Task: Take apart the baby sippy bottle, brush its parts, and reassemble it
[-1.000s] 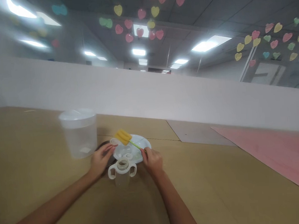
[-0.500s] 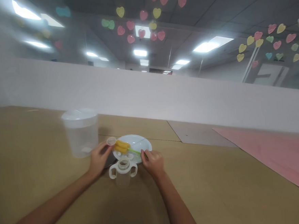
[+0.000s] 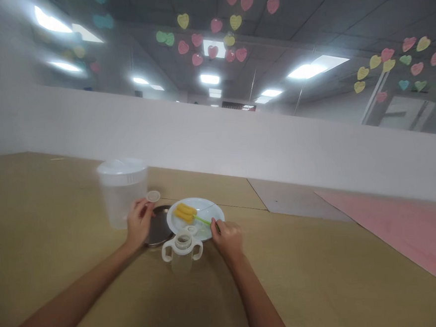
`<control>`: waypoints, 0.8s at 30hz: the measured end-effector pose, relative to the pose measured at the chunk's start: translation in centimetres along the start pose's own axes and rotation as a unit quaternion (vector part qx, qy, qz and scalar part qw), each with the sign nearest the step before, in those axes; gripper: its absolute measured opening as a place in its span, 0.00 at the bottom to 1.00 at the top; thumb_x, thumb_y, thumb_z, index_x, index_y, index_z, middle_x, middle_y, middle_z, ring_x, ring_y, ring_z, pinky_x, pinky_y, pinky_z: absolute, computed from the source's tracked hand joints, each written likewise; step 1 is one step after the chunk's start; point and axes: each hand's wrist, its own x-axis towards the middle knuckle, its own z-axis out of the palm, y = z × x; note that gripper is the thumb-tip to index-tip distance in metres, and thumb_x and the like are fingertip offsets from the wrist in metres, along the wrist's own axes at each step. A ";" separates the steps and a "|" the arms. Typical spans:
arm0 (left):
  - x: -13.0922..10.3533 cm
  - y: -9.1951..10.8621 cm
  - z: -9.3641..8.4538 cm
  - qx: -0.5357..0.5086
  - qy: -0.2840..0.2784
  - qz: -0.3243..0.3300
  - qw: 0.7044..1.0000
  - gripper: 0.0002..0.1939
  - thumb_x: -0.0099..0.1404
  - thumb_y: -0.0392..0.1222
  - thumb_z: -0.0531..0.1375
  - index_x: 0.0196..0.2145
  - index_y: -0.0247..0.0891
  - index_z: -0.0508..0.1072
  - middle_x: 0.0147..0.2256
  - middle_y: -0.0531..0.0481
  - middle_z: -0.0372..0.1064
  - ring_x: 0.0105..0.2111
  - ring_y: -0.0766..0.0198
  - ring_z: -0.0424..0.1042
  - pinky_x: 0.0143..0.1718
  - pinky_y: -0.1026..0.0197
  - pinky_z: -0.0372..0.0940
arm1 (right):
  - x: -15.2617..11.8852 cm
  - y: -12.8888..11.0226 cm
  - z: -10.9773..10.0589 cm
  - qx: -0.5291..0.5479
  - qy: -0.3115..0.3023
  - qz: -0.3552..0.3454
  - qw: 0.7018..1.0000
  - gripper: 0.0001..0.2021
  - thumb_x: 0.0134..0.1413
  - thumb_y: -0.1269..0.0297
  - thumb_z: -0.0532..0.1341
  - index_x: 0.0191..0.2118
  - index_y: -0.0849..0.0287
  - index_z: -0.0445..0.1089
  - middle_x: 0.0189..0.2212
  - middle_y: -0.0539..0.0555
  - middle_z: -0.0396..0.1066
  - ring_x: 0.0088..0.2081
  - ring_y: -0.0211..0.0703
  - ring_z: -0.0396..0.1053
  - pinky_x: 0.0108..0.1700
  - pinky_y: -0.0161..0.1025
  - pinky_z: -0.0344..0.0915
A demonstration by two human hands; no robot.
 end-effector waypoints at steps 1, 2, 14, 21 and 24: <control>0.2 -0.2 -0.1 0.007 -0.007 0.006 1.000 0.16 0.65 0.50 0.51 0.38 0.36 0.71 0.37 0.49 0.61 0.21 0.69 0.63 0.25 0.63 0.63 | 0.0 0.0 -0.1 -0.003 -0.002 0.025 1.000 0.26 0.64 0.59 0.47 0.16 0.61 0.64 0.12 0.51 0.59 0.16 0.33 0.53 0.24 0.35 0.43; 0.4 -0.4 -0.3 0.021 -0.022 0.013 0.999 0.16 0.65 0.49 0.51 0.39 0.37 0.72 0.37 0.49 0.61 0.21 0.69 0.63 0.25 0.64 0.62 | 0.1 -0.1 -0.1 -0.005 -0.006 0.057 0.998 0.26 0.64 0.58 0.46 0.16 0.61 0.64 0.12 0.51 0.60 0.16 0.33 0.54 0.23 0.35 0.42; 0.2 -2.1 0.1 0.292 -0.264 -0.034 0.919 0.10 0.59 0.36 0.56 0.37 0.36 0.74 0.30 0.45 0.73 0.30 0.58 0.71 0.30 0.63 0.60 | 0.4 -0.3 -0.3 0.037 -0.104 0.220 0.969 0.29 0.63 0.53 0.39 0.23 0.61 0.68 0.16 0.54 0.65 0.17 0.36 0.56 0.24 0.35 0.39; -0.1 -1.8 0.0 0.317 -0.300 -0.037 0.899 0.11 0.59 0.37 0.56 0.40 0.38 0.71 0.30 0.48 0.74 0.30 0.58 0.72 0.27 0.64 0.58 | 0.2 -0.3 -0.2 0.044 -0.129 0.219 0.966 0.27 0.62 0.53 0.39 0.23 0.60 0.66 0.17 0.54 0.66 0.17 0.37 0.56 0.23 0.35 0.39; -0.1 -1.7 -0.1 0.330 -0.313 -0.019 0.891 0.07 0.57 0.34 0.56 0.33 0.38 0.71 0.32 0.47 0.73 0.33 0.57 0.71 0.28 0.64 0.58 | 0.3 -0.3 -0.2 0.055 -0.139 0.228 0.962 0.25 0.62 0.53 0.40 0.25 0.60 0.67 0.18 0.54 0.66 0.18 0.38 0.57 0.23 0.34 0.40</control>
